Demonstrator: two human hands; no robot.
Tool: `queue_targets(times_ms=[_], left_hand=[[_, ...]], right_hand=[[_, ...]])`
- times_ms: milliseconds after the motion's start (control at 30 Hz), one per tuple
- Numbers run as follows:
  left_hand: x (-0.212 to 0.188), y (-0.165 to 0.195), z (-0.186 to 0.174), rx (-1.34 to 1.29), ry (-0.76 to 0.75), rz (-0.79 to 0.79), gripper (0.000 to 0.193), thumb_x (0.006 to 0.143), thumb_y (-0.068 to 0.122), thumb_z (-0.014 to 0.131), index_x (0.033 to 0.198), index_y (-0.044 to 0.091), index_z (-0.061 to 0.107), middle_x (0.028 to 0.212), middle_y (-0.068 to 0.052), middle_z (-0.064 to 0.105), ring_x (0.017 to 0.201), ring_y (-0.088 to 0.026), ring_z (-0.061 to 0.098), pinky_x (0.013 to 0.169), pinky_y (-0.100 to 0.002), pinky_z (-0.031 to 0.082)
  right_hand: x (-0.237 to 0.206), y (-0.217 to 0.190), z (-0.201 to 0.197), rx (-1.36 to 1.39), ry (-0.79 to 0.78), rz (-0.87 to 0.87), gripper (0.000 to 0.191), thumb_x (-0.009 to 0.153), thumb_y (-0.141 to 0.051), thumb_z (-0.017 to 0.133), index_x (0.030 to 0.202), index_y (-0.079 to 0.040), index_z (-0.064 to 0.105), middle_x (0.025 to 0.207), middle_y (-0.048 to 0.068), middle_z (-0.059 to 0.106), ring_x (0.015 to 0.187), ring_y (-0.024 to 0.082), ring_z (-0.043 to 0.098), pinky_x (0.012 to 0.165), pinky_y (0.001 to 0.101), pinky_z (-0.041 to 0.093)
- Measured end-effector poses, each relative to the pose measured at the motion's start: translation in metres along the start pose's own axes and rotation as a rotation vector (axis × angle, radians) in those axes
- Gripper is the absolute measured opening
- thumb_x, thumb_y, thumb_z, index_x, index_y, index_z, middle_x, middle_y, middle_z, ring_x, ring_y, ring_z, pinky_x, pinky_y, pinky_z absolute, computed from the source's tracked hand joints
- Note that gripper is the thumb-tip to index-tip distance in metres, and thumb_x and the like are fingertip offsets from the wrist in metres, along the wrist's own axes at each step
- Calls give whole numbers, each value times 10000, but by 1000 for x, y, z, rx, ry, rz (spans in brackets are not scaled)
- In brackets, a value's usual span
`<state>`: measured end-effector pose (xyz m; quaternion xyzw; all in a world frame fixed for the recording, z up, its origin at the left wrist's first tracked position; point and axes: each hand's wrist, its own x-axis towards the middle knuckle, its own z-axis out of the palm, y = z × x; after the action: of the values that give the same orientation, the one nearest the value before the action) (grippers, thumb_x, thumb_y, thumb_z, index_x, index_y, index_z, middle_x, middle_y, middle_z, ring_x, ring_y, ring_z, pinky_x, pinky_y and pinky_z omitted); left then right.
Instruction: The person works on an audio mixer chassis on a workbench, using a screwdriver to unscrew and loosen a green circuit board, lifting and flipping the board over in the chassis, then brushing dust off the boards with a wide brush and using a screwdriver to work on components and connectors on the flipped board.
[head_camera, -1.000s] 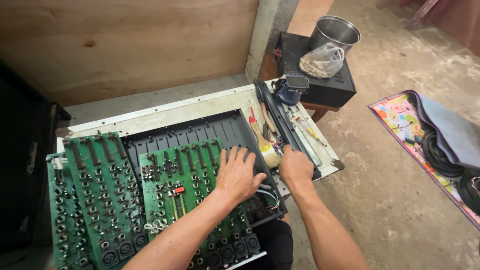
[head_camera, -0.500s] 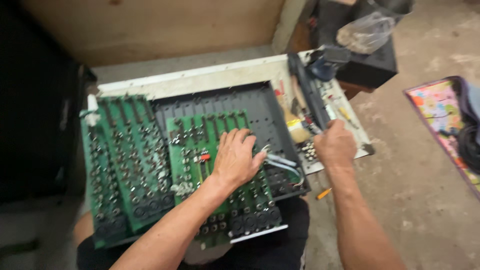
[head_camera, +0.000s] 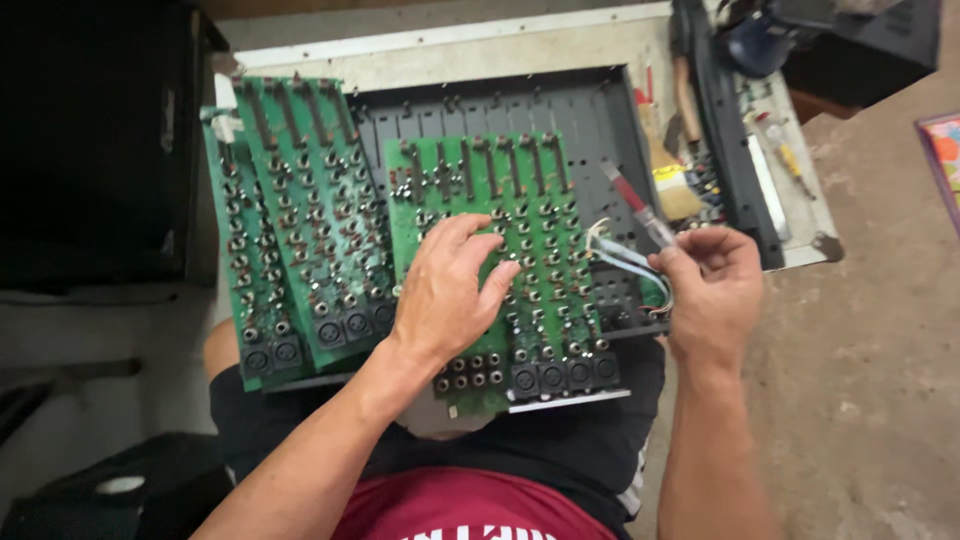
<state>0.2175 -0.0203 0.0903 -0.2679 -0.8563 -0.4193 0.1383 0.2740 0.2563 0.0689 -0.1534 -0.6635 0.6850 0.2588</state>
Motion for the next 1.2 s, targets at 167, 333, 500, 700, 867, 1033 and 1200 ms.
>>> queue_targets(times_ms=[167,333,500,700,867,1033,1200], left_hand=[[-25,13,-32,-47,76,-58,322,921,163,753,1183,-4,670,1229,-190,687,1166,-378,647,1005,-441,529],[-41,21,-42,-438,56,-386,372,982,207,682,1293,11,629,1058,-95,732,956,-216,695,854,-340,574],[-46,18,-32,-906,12,-705,296,1016,199,636,1229,-5,664,936,-30,725,794,-71,671,739,-252,579],[-56,29,-23,-1091,-9,-789,252,991,166,650,1179,-2,663,921,-43,709,774,-90,675,729,-262,586],[-72,32,-25,-1502,46,-812,258,1055,203,599,1157,-28,653,908,-76,707,751,-126,684,719,-297,591],[-91,45,-18,-1474,-36,-850,249,1044,174,593,1147,-43,655,896,-103,731,745,-153,696,711,-313,599],[-102,54,-22,-1294,-62,-832,235,1022,173,596,1115,-21,691,890,-97,754,745,-155,701,706,-303,592]], right_hand=[[-48,-3,32,390,-40,150,230,957,105,654,1132,-2,550,1042,146,659,826,200,678,813,344,597],[-66,-17,52,520,-181,237,218,949,108,630,1129,-2,572,1060,154,660,876,229,692,887,392,608],[-71,-27,64,496,-293,241,228,941,114,648,1125,-3,580,1060,167,661,921,249,698,898,382,595],[-84,-32,66,573,-317,266,240,939,119,661,1133,0,584,1078,179,659,928,275,700,867,366,576],[-106,-36,51,511,-325,183,276,938,140,660,1159,-9,588,1116,164,646,977,247,675,943,399,582],[-136,-30,39,632,-329,223,221,1008,33,627,1229,23,611,1125,168,654,983,259,658,973,437,549],[-161,-16,30,482,-309,185,246,1063,-121,582,1246,38,621,1012,180,668,953,299,669,918,471,534]])
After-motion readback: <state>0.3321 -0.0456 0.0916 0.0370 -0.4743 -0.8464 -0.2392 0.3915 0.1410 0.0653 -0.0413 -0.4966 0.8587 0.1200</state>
